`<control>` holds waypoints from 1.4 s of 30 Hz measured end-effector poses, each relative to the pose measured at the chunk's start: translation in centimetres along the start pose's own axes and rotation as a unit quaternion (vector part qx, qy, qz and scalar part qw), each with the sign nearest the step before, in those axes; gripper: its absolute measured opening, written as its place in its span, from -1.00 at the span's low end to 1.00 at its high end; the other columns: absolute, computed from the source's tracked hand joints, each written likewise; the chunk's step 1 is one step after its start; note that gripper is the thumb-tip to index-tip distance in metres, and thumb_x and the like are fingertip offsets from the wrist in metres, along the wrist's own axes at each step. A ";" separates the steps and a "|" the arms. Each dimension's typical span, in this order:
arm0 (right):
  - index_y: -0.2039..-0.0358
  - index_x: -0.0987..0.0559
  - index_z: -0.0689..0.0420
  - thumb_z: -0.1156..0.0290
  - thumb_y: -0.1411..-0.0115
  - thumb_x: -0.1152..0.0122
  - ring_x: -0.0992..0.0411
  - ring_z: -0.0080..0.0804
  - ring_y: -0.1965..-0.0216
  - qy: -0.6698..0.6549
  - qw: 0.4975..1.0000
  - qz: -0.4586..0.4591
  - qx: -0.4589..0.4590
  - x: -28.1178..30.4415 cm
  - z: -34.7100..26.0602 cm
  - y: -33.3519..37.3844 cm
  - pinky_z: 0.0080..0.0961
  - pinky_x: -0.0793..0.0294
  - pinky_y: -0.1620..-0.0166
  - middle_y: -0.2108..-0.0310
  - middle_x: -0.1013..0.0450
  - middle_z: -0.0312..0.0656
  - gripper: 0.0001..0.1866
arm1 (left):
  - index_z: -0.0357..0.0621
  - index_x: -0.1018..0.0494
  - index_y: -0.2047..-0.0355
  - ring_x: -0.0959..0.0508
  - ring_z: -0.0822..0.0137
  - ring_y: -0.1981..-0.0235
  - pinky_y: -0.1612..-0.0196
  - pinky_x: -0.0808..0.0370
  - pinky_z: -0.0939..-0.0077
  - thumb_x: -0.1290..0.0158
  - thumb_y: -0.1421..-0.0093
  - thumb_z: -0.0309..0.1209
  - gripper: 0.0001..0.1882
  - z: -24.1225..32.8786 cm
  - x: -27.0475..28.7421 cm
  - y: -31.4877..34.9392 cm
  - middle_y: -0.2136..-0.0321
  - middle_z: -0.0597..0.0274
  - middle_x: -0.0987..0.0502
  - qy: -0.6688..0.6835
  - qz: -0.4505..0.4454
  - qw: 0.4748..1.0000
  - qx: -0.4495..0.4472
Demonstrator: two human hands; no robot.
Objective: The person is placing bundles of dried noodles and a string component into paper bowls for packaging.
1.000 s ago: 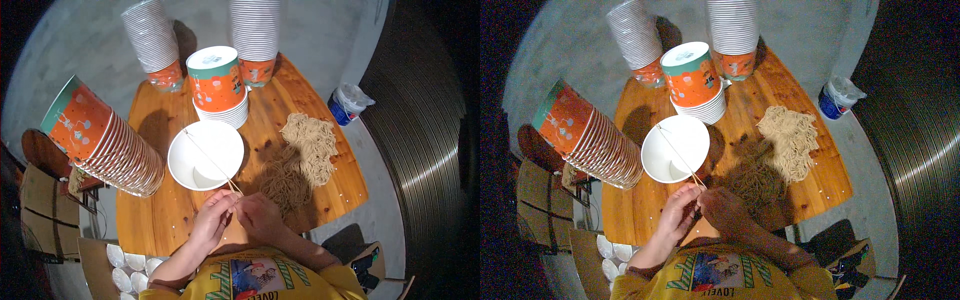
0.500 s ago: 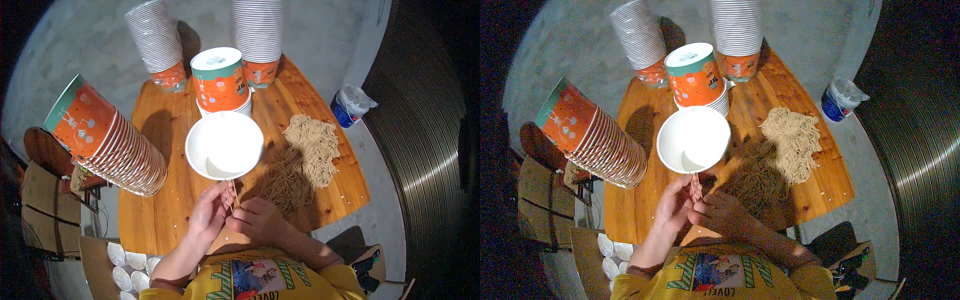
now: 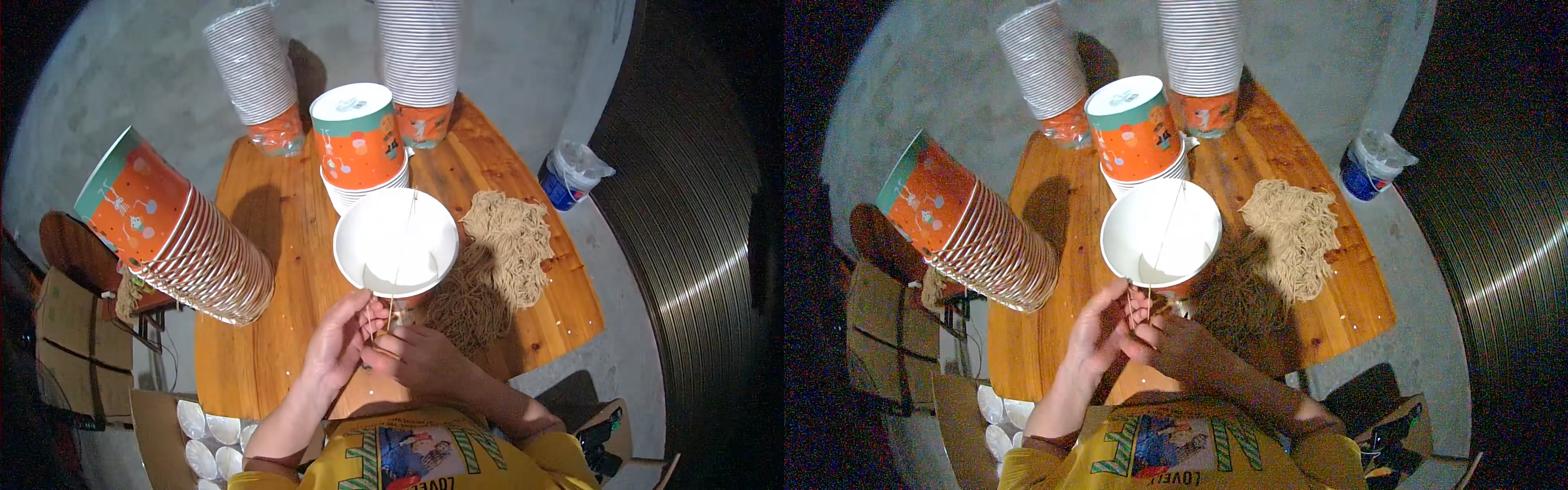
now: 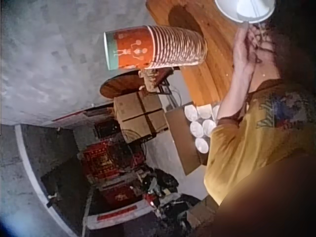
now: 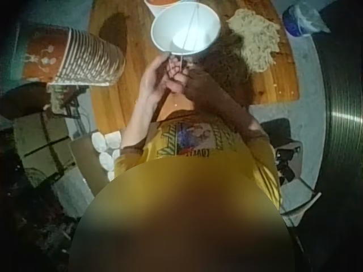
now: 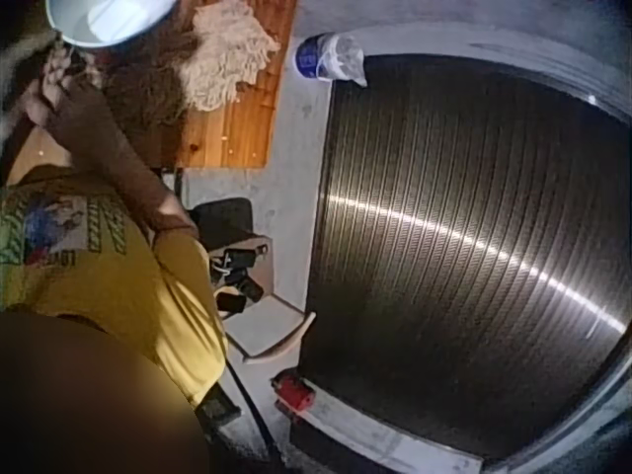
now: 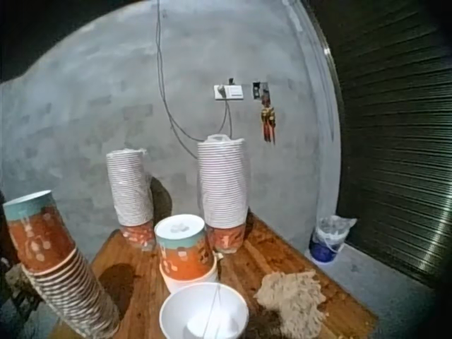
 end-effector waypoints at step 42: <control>0.17 -0.40 0.08 0.38 -0.24 -0.04 -0.06 -0.81 0.73 -0.784 0.560 -0.075 -0.257 5.4 5.8 -22.1 -0.86 0.00 0.72 0.68 -0.14 -0.52 -0.84 | -0.14 -0.12 -0.22 -0.25 0.08 -0.18 -0.18 -0.26 0.11 0.20 -0.02 0.40 -0.02 21.8 -0.1 16.7 -0.17 0.01 -0.22 -0.448 -0.135 0.526 -0.710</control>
Point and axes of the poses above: each hand's wrist, its own y-axis away from the middle knuckle, its own x-axis out of the back of the hand, z = x × y, the point moved 4 cm from there along -y, towards the middle knuckle
